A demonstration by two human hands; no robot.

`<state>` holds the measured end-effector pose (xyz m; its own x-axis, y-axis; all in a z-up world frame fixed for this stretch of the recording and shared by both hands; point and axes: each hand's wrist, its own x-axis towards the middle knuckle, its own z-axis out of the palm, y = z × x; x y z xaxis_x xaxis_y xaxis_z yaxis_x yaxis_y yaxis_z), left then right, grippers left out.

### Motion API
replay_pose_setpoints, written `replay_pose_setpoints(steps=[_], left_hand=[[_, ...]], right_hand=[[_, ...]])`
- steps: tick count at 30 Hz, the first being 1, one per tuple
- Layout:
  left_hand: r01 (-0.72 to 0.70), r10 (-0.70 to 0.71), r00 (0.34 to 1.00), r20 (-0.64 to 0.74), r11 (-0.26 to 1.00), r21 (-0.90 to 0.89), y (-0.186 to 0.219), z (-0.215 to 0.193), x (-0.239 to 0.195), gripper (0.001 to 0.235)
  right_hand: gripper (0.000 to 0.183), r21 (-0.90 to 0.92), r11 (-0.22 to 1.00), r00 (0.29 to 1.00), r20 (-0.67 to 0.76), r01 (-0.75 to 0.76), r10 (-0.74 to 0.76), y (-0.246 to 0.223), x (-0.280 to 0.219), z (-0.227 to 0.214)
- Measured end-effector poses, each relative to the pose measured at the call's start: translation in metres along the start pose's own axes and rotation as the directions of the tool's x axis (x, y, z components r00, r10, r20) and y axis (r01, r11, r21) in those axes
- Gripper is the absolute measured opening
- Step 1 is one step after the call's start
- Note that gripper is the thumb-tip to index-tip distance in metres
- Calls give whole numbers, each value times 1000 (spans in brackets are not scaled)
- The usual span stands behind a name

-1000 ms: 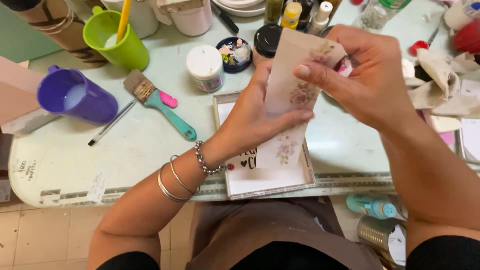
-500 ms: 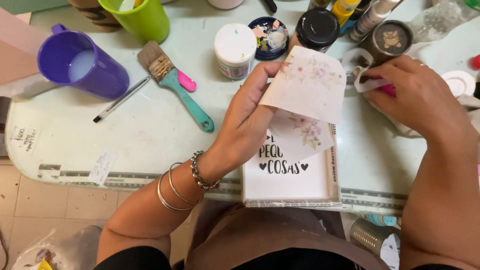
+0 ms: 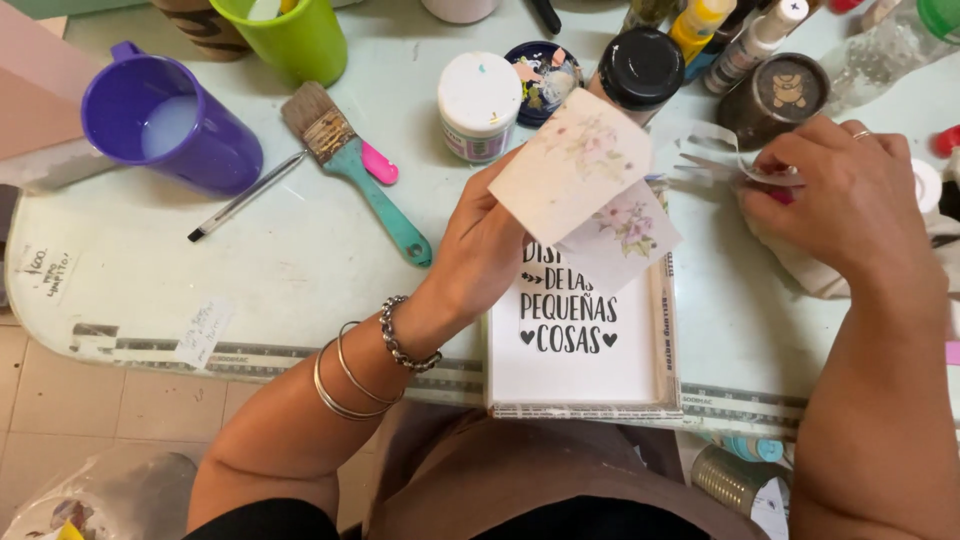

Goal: The person positions a floral-patterned paper on a small white box, then uses pink-handled scissors to cut the paper into a smaller rectangular piece. The person holds the paper with one hand and cuts with the other, trimming the edges to size.

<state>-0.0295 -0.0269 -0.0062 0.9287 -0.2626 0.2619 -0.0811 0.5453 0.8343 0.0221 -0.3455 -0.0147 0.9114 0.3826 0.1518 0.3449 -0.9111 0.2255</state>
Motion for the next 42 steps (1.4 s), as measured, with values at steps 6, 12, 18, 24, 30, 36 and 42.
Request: replay_pose_setpoints(steps=[6, 12, 18, 24, 30, 36, 42], left_hand=[[-10, 6, 997, 78, 998, 61, 25, 8, 4, 46], [-30, 25, 997, 77, 998, 61, 7, -2, 7, 51], [49, -51, 998, -26, 994, -93, 18, 9, 9, 44], [210, -219, 962, -162, 975, -74, 27, 13, 12, 44], [68, -72, 995, -71, 996, -63, 18, 9, 10, 28], [46, -44, 999, -22, 997, 67, 4, -1, 9, 24], [79, -76, 997, -20, 966, 246, 3, 4, 10, 14]], right_hand=[[42, 229, 964, 990, 30, -138, 134, -7, 0, -30], [18, 354, 930, 993, -21, -98, 113, 11, -4, -22], [29, 455, 883, 971, -239, 115, -3, 40, -13, 2], [33, 106, 994, 998, -62, 40, -33, 27, -7, 15], [32, 441, 896, 984, -172, 43, 38, 2, -11, -18], [26, 475, 880, 997, -71, 14, 22, 4, -14, -16], [28, 206, 976, 995, -89, 66, -49, 17, -15, 27]])
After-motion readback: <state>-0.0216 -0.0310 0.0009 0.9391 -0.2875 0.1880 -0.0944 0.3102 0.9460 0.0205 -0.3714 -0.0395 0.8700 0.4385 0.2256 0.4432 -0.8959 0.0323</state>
